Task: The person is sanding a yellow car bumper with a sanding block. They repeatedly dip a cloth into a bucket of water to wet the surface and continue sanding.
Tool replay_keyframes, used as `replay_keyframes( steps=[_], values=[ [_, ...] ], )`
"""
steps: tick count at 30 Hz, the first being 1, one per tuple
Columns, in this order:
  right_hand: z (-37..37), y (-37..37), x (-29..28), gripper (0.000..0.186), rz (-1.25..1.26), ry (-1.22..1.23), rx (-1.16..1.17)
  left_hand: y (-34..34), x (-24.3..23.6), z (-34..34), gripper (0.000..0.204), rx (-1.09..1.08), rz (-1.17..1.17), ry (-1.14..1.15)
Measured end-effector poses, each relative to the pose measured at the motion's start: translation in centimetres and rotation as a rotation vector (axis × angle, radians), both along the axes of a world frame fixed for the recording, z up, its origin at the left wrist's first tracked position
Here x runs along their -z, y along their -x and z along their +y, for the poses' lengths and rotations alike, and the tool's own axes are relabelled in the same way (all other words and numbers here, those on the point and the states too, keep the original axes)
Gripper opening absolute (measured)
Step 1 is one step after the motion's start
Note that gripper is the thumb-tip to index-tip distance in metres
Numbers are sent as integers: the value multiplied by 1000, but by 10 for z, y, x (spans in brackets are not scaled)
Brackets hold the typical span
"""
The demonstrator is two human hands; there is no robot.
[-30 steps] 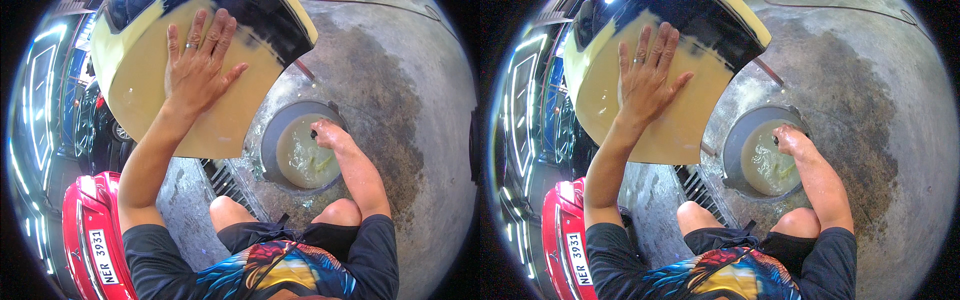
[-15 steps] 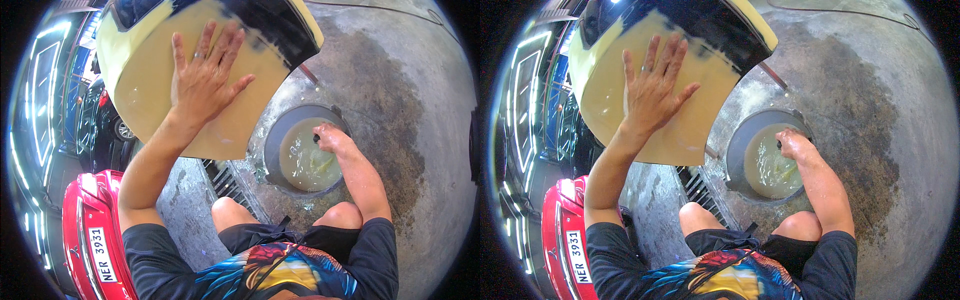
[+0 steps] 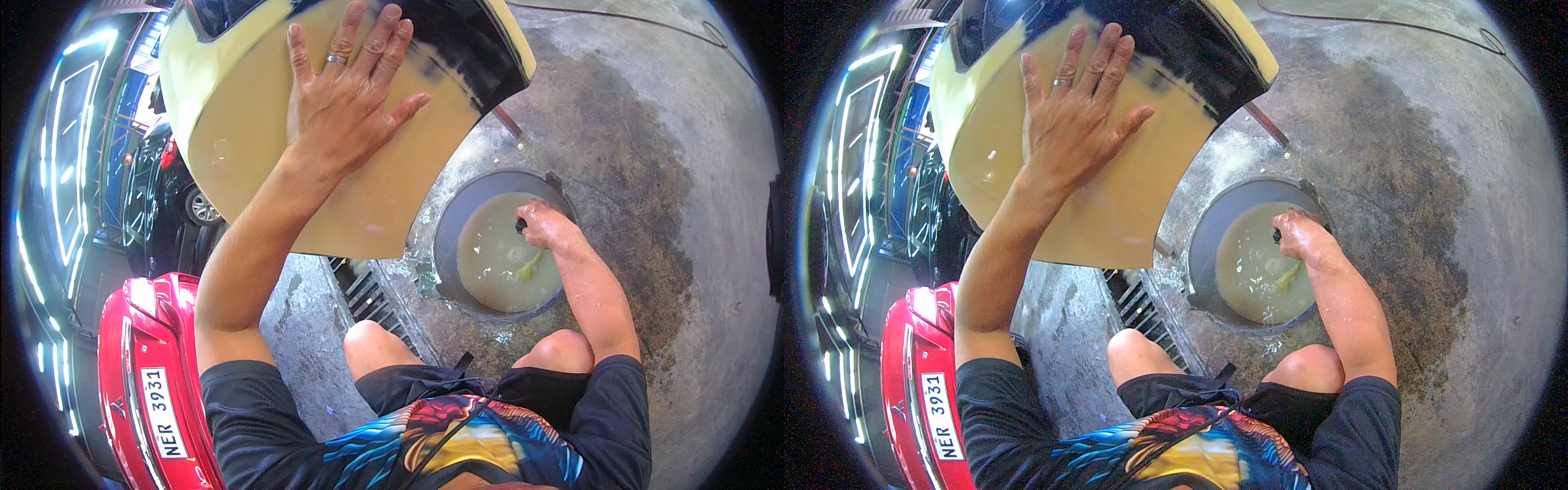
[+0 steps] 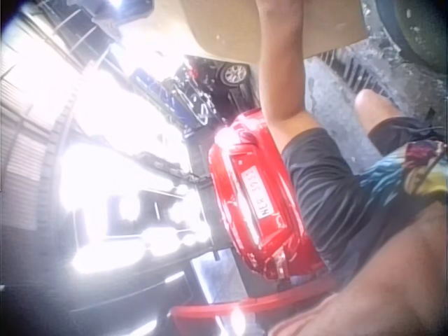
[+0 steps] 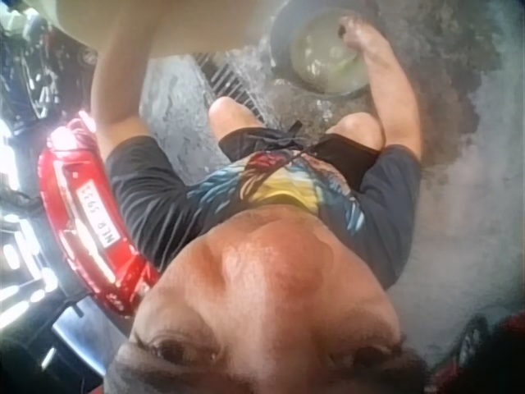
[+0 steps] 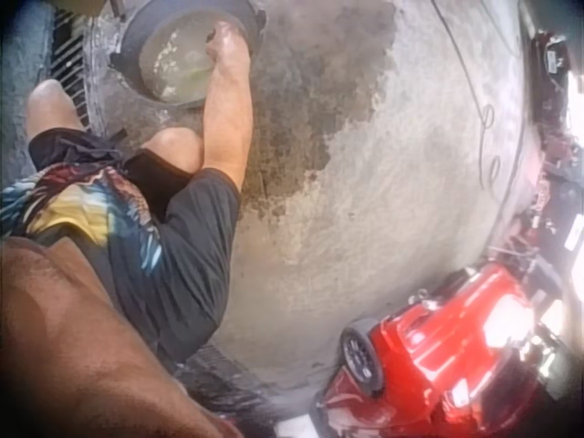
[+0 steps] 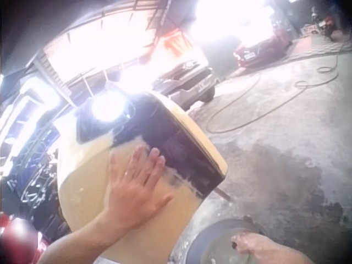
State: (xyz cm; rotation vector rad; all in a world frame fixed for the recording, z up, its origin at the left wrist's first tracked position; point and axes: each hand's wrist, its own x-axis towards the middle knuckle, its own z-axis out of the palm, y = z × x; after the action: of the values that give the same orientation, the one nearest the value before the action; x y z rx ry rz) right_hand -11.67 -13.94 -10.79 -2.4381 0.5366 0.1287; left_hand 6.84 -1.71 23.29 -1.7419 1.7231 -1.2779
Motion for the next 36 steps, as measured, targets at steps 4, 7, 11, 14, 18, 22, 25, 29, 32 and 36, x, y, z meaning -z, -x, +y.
replay_keyframes(
  steps=[4, 7, 11, 14, 18, 22, 25, 29, 32, 36],
  values=[
    [0, 0, -1, 42, -19, 2, -9, 1, 2, 8, 83, 6, 30, -5],
    [0, -1, -2, 41, -7, 12, -4, 2, 3, 12, 83, -9, 48, -10],
    [-1, -2, -4, 41, 51, -5, -13, 5, 3, 19, 81, -45, 66, -17],
    [0, -2, -6, 40, 56, -9, -10, 8, 4, 27, 81, -71, 75, -32],
    [0, -1, -7, 39, 42, -12, -11, 9, 5, 39, 81, -95, 88, -45],
    [1, 0, -6, 39, 29, -13, -10, 7, 0, 35, 80, -78, 50, -37],
    [1, 0, -5, 38, 17, -10, -4, 6, -7, 17, 80, -58, -10, -6],
    [1, -1, -2, 38, 19, -17, -2, 9, -16, -7, 71, 38, -107, 61],
    [0, -1, 1, 38, 3, -15, 6, 10, -19, -14, 78, 33, -66, 44],
    [-1, -2, 5, 38, -10, 0, -4, 4, -14, -10, 83, 28, 4, 32]
  ],
)
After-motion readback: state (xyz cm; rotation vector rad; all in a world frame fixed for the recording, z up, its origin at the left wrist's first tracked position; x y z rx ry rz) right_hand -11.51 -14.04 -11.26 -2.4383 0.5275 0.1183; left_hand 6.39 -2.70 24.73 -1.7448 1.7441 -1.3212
